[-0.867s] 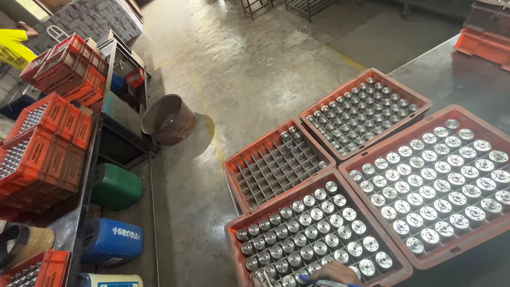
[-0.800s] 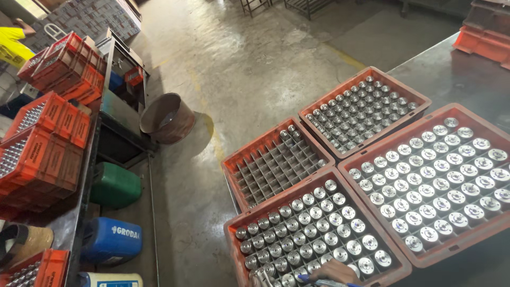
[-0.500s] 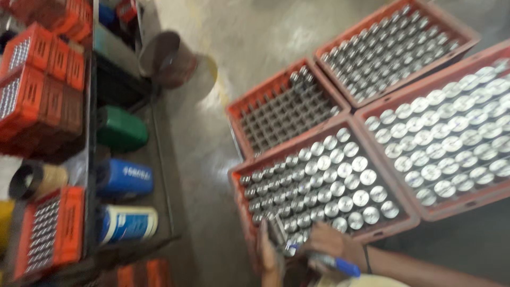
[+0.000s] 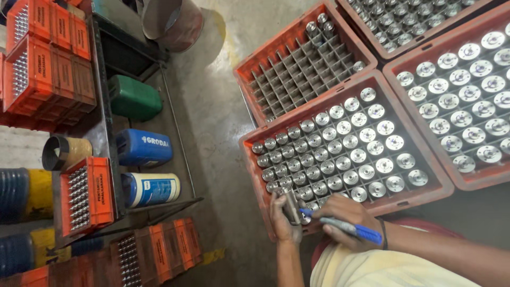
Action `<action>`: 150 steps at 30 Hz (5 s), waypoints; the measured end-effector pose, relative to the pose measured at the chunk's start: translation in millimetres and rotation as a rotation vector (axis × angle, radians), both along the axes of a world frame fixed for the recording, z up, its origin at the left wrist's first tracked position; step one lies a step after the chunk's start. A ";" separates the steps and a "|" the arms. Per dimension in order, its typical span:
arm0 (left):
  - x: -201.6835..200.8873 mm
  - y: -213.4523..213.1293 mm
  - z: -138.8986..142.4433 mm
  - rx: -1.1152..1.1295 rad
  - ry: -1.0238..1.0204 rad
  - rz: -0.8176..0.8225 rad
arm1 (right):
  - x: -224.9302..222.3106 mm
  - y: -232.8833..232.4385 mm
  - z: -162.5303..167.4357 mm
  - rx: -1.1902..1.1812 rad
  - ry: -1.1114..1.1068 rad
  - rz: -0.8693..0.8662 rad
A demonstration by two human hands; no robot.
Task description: The person picks small cylindrical metal parts from orange crates and marks each with a blue marker, then places them back into the crate. The action is repeated across multiple crates in a warehouse setting.
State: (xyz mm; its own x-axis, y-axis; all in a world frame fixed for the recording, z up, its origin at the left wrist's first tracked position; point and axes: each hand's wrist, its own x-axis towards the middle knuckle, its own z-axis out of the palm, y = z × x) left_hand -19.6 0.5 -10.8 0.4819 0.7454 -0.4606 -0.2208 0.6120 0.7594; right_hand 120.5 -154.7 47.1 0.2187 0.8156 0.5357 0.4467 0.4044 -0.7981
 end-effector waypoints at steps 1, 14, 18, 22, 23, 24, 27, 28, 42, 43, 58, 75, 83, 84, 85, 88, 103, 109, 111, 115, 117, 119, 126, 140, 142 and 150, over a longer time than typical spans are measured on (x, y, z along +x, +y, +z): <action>-0.5 -1.0 7.6 -0.075 -0.010 0.016 | 0.0 -0.3 1.2 -0.013 0.045 -0.015; -36.4 -1.1 110.9 1.073 1.214 -0.626 | 12.0 -12.1 0.3 -0.087 0.078 -0.133; -27.6 -4.8 101.3 1.121 1.083 -0.580 | 14.0 -14.8 -0.7 -0.115 0.090 -0.156; -17.8 4.8 85.9 1.209 1.229 -0.489 | 16.8 -17.9 -0.9 -0.110 0.072 -0.169; -14.3 10.4 80.6 1.262 1.245 -0.440 | 16.9 -18.5 -1.2 -0.116 0.081 -0.167; -9.4 18.3 74.8 1.316 1.259 -0.390 | 17.1 -18.9 -1.6 -0.121 0.088 -0.166; 2.6 41.1 57.5 1.356 1.374 -0.401 | 16.4 -19.5 -3.3 -0.127 0.089 -0.165; 4.7 48.2 53.2 1.345 1.426 -0.433 | 16.0 -19.9 -3.8 -0.129 0.087 -0.163; -5.6 24.6 10.7 -0.104 -0.275 -0.148 | 10.2 -3.5 6.5 0.027 -0.214 -0.048; -1.6 16.2 3.6 -0.126 -0.238 -0.163 | 9.7 -2.0 6.9 0.051 -0.247 -0.017; 16.4 0.9 9.0 0.000 -0.132 -0.156 | 4.7 -5.4 -0.2 -0.082 -0.009 -0.103; 27.9 44.6 39.4 1.449 1.329 -0.549 | 13.1 -11.4 -1.9 -0.097 0.059 -0.179; -3.7 77.6 51.9 0.478 0.026 -0.273 | 18.1 -16.7 4.0 -0.109 0.008 -0.242; -3.3 70.4 46.6 0.161 -0.134 -0.219 | 16.2 -15.9 5.0 -0.098 -0.047 -0.205; -1.6 58.6 38.2 -0.158 -0.287 -0.149 | 14.0 -15.4 5.8 -0.088 -0.099 -0.158; 15.8 27.8 6.4 -0.028 -0.174 -0.186 | 11.8 -5.8 4.3 0.007 -0.232 -0.038; 28.3 3.7 -29.4 0.122 -0.056 -0.208 | 13.1 -8.4 -4.8 -0.021 -0.071 -0.171; 20.9 20.3 2.3 0.087 0.179 -0.229 | 9.6 -8.2 -1.3 -0.067 -0.020 -0.139; 15.4 32.0 19.9 0.930 0.748 -0.341 | 12.8 -9.0 -2.4 -0.103 0.023 -0.200; 10.2 49.8 45.9 1.294 0.951 -0.480 | 17.0 -11.6 -4.4 -0.160 0.043 -0.252; 20.4 46.2 48.1 1.296 0.932 -0.496 | 18.6 -12.7 -4.8 -0.142 0.049 -0.255; 34.2 36.8 46.5 1.287 0.981 -0.531 | 19.3 -13.6 -4.6 -0.134 0.059 -0.252; 32.4 65.3 52.1 1.248 0.909 -0.568 | 27.0 -19.6 1.0 -0.115 0.066 -0.310; 42.8 3.4 -26.2 0.080 0.100 -0.175 | 18.6 -11.1 -2.7 -0.020 -0.144 -0.152; 43.0 3.9 -21.6 0.112 0.040 -0.183 | 18.9 -12.9 -4.8 -0.083 -0.046 -0.261; 50.3 4.8 -9.3 -0.039 -0.100 -0.250 | 15.8 -15.0 -6.2 -0.031 -0.086 -0.172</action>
State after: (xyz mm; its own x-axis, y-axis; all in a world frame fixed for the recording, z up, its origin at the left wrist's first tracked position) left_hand 30.7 5.3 -20.1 0.6933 0.5801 -0.4276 -0.1322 0.6856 0.7159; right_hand 136.3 -169.7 40.9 0.3112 0.7864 0.5336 0.5742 0.2918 -0.7649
